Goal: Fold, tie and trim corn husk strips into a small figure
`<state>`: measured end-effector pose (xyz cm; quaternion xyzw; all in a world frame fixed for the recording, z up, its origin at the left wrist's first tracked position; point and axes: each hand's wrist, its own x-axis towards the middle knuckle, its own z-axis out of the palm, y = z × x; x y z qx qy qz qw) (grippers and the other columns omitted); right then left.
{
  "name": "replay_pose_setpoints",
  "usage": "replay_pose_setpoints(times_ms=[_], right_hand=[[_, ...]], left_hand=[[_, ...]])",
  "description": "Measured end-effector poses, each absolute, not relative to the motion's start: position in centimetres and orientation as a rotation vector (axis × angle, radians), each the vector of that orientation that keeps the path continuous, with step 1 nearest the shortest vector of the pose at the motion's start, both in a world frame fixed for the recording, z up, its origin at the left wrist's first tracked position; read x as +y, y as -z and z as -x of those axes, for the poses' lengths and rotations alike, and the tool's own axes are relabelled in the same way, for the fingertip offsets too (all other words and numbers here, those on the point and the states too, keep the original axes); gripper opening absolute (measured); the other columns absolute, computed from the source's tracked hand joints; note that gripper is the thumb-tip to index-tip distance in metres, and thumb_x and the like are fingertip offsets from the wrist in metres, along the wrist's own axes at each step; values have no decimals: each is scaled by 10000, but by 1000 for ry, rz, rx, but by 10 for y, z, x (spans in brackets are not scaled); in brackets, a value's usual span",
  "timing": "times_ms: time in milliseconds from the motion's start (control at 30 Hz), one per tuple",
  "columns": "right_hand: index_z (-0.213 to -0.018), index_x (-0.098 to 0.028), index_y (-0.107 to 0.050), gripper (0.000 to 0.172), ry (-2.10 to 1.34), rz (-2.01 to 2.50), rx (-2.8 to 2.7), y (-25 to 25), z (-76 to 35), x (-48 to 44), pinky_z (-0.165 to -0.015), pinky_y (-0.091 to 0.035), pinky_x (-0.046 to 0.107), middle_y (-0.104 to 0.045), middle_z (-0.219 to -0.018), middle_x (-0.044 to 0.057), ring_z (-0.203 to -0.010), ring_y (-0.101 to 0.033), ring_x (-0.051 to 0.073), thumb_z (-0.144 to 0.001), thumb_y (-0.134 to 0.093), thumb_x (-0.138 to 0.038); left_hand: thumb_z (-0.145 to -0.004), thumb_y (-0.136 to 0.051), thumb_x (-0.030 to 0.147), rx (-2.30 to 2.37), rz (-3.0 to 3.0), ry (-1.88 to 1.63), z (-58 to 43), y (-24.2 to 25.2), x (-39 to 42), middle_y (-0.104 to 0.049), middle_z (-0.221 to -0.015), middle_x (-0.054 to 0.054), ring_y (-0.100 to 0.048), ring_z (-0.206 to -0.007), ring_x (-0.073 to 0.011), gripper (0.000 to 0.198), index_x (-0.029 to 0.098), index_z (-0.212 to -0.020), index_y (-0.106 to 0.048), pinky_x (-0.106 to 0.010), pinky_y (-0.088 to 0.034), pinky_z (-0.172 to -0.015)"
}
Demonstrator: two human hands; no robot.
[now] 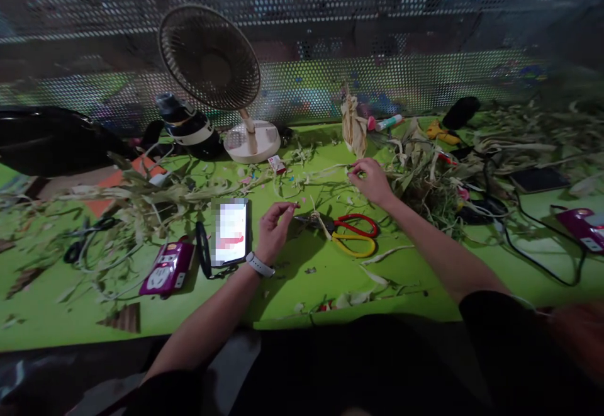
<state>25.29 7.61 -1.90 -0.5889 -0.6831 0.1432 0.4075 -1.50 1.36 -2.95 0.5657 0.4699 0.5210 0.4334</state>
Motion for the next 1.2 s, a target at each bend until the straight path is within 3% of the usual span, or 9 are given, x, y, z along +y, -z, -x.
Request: replay_pose_setpoints(times_ms=[167,333,467,567,700,800,1067,1133,1200], right_hand=[[-728,-204,-582,227,-959,1251,-1063,5,-261,88,-667,-452,275,-610,-683,-20,-668,-567,133,-650,-707,-376],[-710,-219,-532,267,-1117,1121,-937,0,-264,94,-581,-484,271,-636,-623,-7,-618,-627,151,-681,-686,-435],[-769,-217,-581,206,-1226,1041,-820,-4,-277,104,-615,-534,296,-690,-677,21,-686,-674,175,-756,-622,-418],[-860,-224,-612,298,-1026,1045,-870,-9,-309,117,-708,-553,322,-724,-841,52,-849,-690,192,-855,-507,-503],[-1172,-226,-585,538,-822,1171,-1073,-14,-356,126,-842,-526,384,-679,-1142,112,-1094,-634,225,-947,-256,-588],[-1269,-216,-540,533,-725,1225,-1234,-23,-370,120,-879,-503,392,-632,-1251,113,-1153,-601,228,-964,-264,-555],[-899,-214,-749,192,-430,1382,-1985,-51,-351,66,-824,-472,376,-730,-896,42,-828,-628,205,-793,-592,-246],[-787,-215,-763,179,-314,1511,-2349,-43,-348,53,-834,-452,387,-734,-845,57,-831,-625,232,-724,-613,-141],[-806,-213,-769,229,-178,1630,-2569,-31,-345,42,-865,-432,405,-739,-956,90,-944,-622,279,-668,-638,-86]], left_hand=[[-802,-654,398,1161,-1406,-1318,15,28,12,-719,-919,-68,-660,-880,-172,246,166,-877,-689,-315,-513,-829],[-779,-677,429,1186,-1337,-1318,16,37,15,-737,-921,-71,-674,-873,-176,281,168,-881,-697,-322,-524,-835],[-767,-690,441,1191,-1299,-1331,17,42,16,-745,-913,-70,-688,-888,-178,295,167,-875,-696,-334,-527,-883],[-757,-698,447,1204,-1290,-1331,18,43,17,-749,-903,-73,-696,-881,-182,303,164,-863,-695,-334,-534,-888],[-741,-703,459,1235,-1292,-1324,17,42,18,-749,-877,-74,-700,-860,-182,318,161,-850,-694,-332,-540,-877],[-739,-703,457,1237,-1318,-1310,15,42,17,-747,-860,-68,-696,-827,-170,313,161,-842,-693,-316,-541,-848],[-731,-714,435,1176,-1303,-1294,13,34,15,-741,-844,-55,-683,-794,-151,286,167,-828,-691,-285,-533,-810],[-725,-716,437,1158,-1296,-1294,12,31,14,-738,-833,-53,-680,-781,-150,288,166,-816,-689,-288,-532,-807],[-721,-717,444,1139,-1296,-1283,11,28,12,-735,-822,-51,-676,-773,-152,294,165,-808,-690,-290,-531,-800]])
